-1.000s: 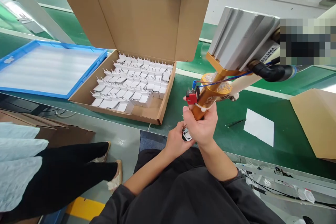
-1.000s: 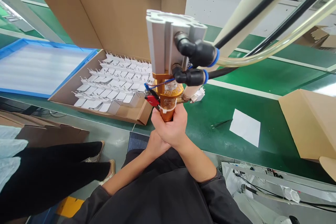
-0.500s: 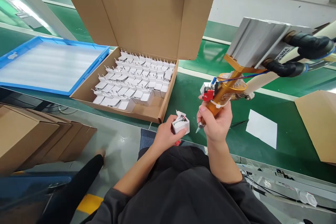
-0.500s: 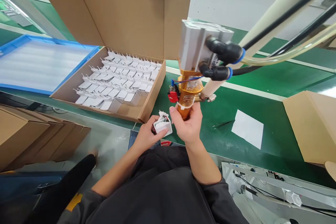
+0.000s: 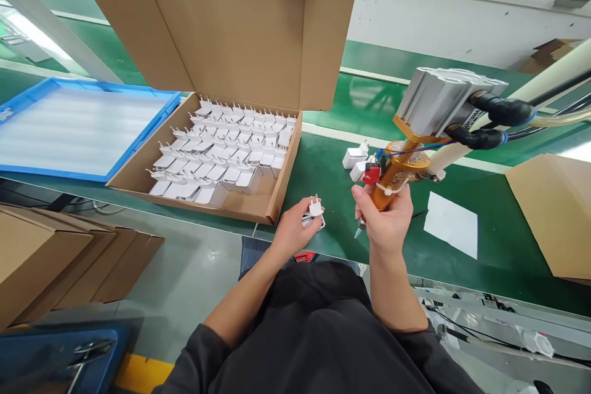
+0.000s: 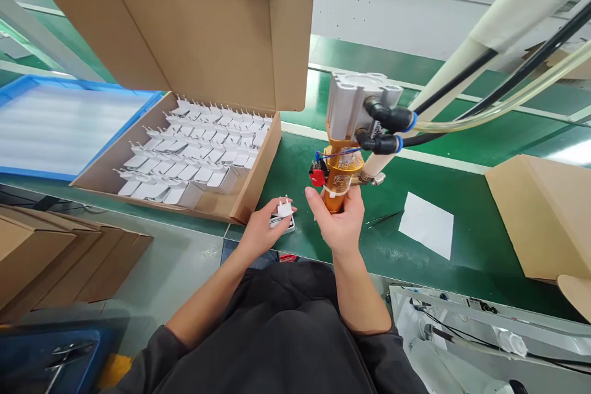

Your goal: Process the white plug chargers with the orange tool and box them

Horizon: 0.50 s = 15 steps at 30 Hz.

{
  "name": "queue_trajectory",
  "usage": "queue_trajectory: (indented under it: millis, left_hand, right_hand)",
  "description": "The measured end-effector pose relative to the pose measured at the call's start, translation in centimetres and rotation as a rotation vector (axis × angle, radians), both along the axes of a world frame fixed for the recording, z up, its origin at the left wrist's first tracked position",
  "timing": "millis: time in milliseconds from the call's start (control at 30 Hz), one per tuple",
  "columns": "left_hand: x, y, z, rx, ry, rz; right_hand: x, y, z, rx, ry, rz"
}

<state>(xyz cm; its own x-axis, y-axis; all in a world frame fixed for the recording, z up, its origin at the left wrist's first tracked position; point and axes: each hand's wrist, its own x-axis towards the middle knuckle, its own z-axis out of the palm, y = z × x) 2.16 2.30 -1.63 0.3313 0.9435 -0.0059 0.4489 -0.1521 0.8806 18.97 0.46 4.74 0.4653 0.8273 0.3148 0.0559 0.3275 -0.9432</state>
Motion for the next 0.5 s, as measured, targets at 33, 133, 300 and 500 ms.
queue_trajectory:
  millis: [33, 133, 300, 500]
  left_hand:
    - [-0.1, 0.0, -0.1, 0.077, 0.023, -0.013]
    - [-1.0, -0.2, 0.0, 0.296, 0.152, -0.103]
    - [-2.3, -0.9, 0.3, 0.377, 0.277, -0.192]
    - [-1.4, -1.6, -0.9, 0.483, 0.300, -0.061]
  right_hand:
    - [0.1, 0.0, 0.0, -0.002, -0.002, 0.001]
    - [0.2, -0.1, -0.1, 0.004, 0.001, 0.012]
    - [0.6, -0.1, -0.3, -0.005, -0.003, 0.007]
    - [1.3, -0.2, -0.6, 0.005, 0.002, 0.015]
